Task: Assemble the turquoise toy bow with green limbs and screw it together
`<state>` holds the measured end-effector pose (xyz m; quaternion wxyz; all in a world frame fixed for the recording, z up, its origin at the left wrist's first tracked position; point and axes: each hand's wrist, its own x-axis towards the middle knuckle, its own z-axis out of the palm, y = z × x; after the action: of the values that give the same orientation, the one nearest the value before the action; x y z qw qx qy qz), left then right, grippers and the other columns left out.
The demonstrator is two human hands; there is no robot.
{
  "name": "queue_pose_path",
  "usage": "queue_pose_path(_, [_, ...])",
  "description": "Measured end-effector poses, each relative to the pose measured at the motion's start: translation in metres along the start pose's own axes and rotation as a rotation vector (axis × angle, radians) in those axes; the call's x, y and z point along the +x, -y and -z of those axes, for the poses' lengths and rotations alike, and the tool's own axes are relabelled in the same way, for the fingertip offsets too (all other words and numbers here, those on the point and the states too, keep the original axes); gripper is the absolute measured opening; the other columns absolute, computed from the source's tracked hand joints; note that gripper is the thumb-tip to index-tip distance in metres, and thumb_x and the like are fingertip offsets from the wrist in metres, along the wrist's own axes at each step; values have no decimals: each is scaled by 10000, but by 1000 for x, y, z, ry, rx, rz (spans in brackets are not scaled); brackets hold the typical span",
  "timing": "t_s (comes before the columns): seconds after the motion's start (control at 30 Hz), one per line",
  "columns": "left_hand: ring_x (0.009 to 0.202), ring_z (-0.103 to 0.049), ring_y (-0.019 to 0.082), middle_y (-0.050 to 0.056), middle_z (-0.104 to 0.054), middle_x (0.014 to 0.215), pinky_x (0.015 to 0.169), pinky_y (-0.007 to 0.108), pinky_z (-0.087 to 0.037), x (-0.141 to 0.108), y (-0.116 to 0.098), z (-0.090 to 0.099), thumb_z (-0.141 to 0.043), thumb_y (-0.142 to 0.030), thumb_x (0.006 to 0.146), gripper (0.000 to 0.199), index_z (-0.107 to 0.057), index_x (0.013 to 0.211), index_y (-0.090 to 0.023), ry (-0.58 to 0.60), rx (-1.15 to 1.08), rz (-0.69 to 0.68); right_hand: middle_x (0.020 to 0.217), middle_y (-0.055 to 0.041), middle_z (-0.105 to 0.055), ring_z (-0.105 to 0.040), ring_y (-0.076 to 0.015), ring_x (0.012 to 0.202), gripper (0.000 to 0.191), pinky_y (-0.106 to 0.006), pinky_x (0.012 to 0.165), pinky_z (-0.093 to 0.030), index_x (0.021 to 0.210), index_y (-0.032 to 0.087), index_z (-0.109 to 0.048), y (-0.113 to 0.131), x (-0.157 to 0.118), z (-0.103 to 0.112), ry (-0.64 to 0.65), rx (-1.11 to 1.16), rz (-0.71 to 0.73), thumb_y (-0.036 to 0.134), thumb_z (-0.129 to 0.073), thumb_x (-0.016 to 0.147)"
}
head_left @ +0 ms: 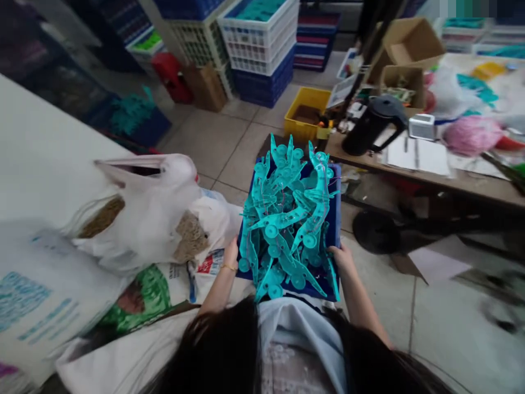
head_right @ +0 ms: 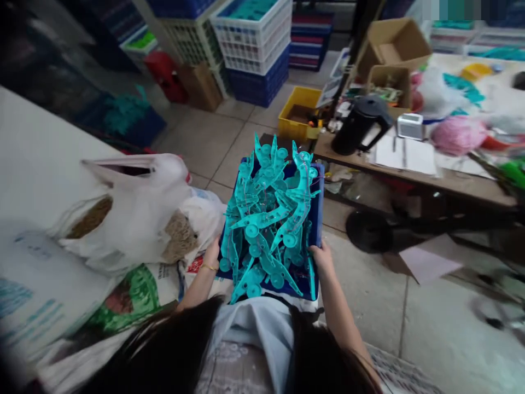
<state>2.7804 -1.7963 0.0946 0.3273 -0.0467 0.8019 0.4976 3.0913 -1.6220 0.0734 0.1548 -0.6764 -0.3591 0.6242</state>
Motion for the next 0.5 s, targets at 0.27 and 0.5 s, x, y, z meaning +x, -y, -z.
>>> queue_pose_path(0.27, [1088, -633, 183, 74, -704, 1103, 1046, 435, -427, 98, -44, 5, -596, -345, 911, 239, -683, 981, -134, -197, -140, 25, 588, 58, -571, -503, -135, 567, 302, -250, 546, -426, 762, 213, -573, 103, 76, -108, 108, -143, 75, 278, -603, 468])
queue_pose_path(0.5, [1037, -649, 196, 73, -707, 1059, 989, 441, -468, 240, -132, -44, -596, -434, 904, 314, -675, 956, -134, -309, -193, 51, 639, 44, -600, -519, -145, 613, 337, -262, 583, -437, 812, 204, -614, 233, 216, -222, 218, -218, 123, 291, -606, 487])
